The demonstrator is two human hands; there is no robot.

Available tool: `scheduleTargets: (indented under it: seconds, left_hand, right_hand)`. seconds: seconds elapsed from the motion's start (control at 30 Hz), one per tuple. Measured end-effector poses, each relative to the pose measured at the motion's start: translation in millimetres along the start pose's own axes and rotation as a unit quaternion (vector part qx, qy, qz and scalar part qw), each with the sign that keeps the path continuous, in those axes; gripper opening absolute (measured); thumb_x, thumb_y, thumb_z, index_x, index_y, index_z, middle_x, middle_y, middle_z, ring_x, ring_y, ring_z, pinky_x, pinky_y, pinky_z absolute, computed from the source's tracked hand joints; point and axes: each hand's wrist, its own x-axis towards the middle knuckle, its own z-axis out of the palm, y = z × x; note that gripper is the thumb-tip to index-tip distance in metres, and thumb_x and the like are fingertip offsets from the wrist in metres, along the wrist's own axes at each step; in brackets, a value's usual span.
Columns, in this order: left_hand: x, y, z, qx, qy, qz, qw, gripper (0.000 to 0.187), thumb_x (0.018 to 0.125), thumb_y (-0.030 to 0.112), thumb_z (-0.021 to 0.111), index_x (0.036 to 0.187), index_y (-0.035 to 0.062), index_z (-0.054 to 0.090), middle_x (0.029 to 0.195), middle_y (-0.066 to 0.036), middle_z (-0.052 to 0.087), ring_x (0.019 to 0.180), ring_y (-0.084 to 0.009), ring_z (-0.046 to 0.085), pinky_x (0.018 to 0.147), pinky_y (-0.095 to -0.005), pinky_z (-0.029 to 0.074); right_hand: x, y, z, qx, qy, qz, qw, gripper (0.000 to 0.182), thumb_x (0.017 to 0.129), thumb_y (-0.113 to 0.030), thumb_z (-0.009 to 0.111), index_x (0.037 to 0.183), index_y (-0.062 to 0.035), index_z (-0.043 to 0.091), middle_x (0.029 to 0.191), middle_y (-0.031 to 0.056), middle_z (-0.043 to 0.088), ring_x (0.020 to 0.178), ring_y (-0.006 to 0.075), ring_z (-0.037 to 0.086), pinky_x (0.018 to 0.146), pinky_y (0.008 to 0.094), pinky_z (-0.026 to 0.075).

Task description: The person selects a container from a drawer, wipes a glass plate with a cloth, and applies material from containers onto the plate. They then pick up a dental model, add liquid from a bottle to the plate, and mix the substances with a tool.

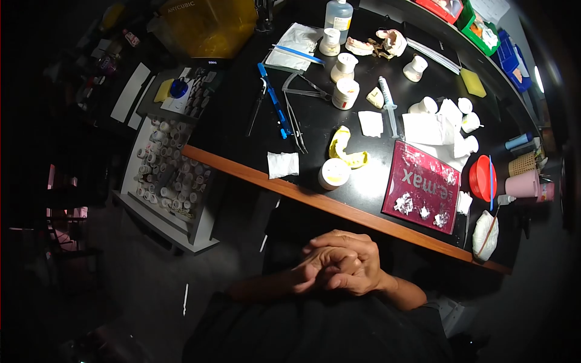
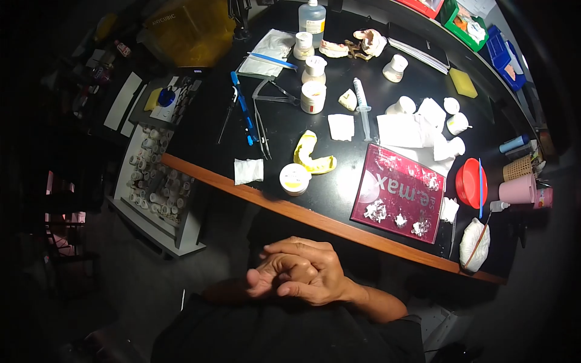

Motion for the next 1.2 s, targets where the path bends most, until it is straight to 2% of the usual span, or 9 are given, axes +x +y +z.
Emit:
scheduleTargets:
  seconds: [0.1, 0.17, 0.37, 0.57, 0.67, 0.8, 0.97, 1.17, 1.2]
  left_hand:
    - [-5, 16, 21, 0.060, 0.048, -0.105, 0.992, 0.086, 0.081, 0.090, 0.064, 0.100, 0.0076, 0.051, 0.100, -0.004, 0.050, 0.094, -0.0144, 0.049, 0.088, -0.0308, 0.038]
    - [-7, 23, 25, 0.084, 0.041, -0.146, 0.985, 0.087, 0.080, 0.086, 0.070, 0.110, 0.0066, 0.052, 0.111, -0.005, 0.051, 0.103, -0.0154, 0.049, 0.095, -0.0317, 0.036]
    - [-11, 30, 31, 0.119, 0.021, -0.148, 0.982, 0.082, 0.082, 0.082, 0.071, 0.108, 0.0064, 0.053, 0.111, -0.006, 0.052, 0.099, -0.0154, 0.049, 0.091, -0.0318, 0.036]
    - [-8, 32, 32, 0.135, 0.024, -0.142, 0.980, 0.077, 0.083, 0.078, 0.071, 0.107, 0.0063, 0.055, 0.112, -0.008, 0.053, 0.095, -0.0154, 0.049, 0.086, -0.0319, 0.036]
    - [-7, 32, 31, 0.141, 0.027, -0.136, 0.980, 0.075, 0.084, 0.076, 0.072, 0.106, 0.0062, 0.056, 0.112, -0.009, 0.053, 0.093, -0.0154, 0.049, 0.083, -0.0319, 0.036]
    - [-6, 36, 33, 0.151, 0.032, -0.120, 0.981, 0.072, 0.085, 0.074, 0.073, 0.105, 0.0061, 0.057, 0.112, -0.009, 0.054, 0.090, -0.0153, 0.049, 0.080, -0.0319, 0.036]
    - [2, 30, 33, 0.166, 0.034, -0.088, 0.982, 0.068, 0.086, 0.070, 0.073, 0.103, 0.0059, 0.058, 0.113, -0.011, 0.055, 0.087, -0.0153, 0.049, 0.076, -0.0320, 0.036]
    - [12, 32, 36, 0.207, 0.045, 0.000, 0.977, 0.064, 0.088, 0.066, 0.074, 0.102, 0.0058, 0.059, 0.113, -0.012, 0.056, 0.083, -0.0153, 0.049, 0.071, -0.0321, 0.036]
    - [14, 31, 35, 0.212, 0.046, 0.024, 0.976, 0.063, 0.088, 0.066, 0.075, 0.102, 0.0058, 0.060, 0.113, -0.012, 0.056, 0.083, -0.0153, 0.049, 0.071, -0.0321, 0.036]
  right_hand:
    - [-6, 11, -4, 0.070, -0.011, -0.033, 0.997, 0.072, 0.084, -0.038, 0.091, 0.131, 0.0117, 0.068, 0.117, 0.0294, 0.075, 0.109, 0.0380, 0.076, 0.095, 0.0442, 0.060]
    - [-9, 14, -3, 0.106, -0.007, -0.045, 0.993, 0.073, 0.084, -0.039, 0.092, 0.130, 0.0119, 0.068, 0.116, 0.0302, 0.076, 0.110, 0.0385, 0.076, 0.095, 0.0457, 0.061]
    - [-15, 9, -1, 0.101, 0.011, -0.089, 0.991, 0.065, 0.083, -0.036, 0.093, 0.123, 0.0112, 0.073, 0.110, 0.0276, 0.077, 0.107, 0.0382, 0.077, 0.095, 0.0449, 0.060]
    - [-15, 0, -6, 0.067, -0.004, -0.040, 0.997, 0.073, 0.079, -0.034, 0.096, 0.131, 0.0103, 0.070, 0.123, 0.0283, 0.074, 0.112, 0.0379, 0.076, 0.098, 0.0445, 0.059]
    - [-7, -11, -1, 0.026, 0.044, -0.047, 0.998, 0.078, 0.074, -0.029, 0.099, 0.135, 0.0099, 0.068, 0.130, 0.0276, 0.072, 0.114, 0.0368, 0.075, 0.098, 0.0432, 0.059]
    - [-15, 9, -4, 0.017, 0.054, -0.076, 0.996, 0.072, 0.069, -0.014, 0.098, 0.130, 0.0116, 0.069, 0.125, 0.0265, 0.075, 0.112, 0.0342, 0.076, 0.096, 0.0396, 0.061]
    - [-23, 12, -4, 0.022, 0.109, -0.082, 0.990, 0.045, 0.076, 0.000, 0.083, 0.118, 0.0124, 0.072, 0.120, 0.0278, 0.076, 0.108, 0.0357, 0.078, 0.094, 0.0410, 0.063]
    - [-14, 5, -16, 0.053, 0.054, -0.054, 0.996, 0.063, 0.079, -0.014, 0.093, 0.131, 0.0100, 0.068, 0.124, 0.0248, 0.075, 0.115, 0.0363, 0.076, 0.100, 0.0415, 0.060]
    - [-12, -3, -15, 0.039, 0.054, -0.028, 0.997, 0.074, 0.077, -0.021, 0.097, 0.137, 0.0090, 0.065, 0.127, 0.0239, 0.075, 0.118, 0.0360, 0.074, 0.102, 0.0414, 0.058]
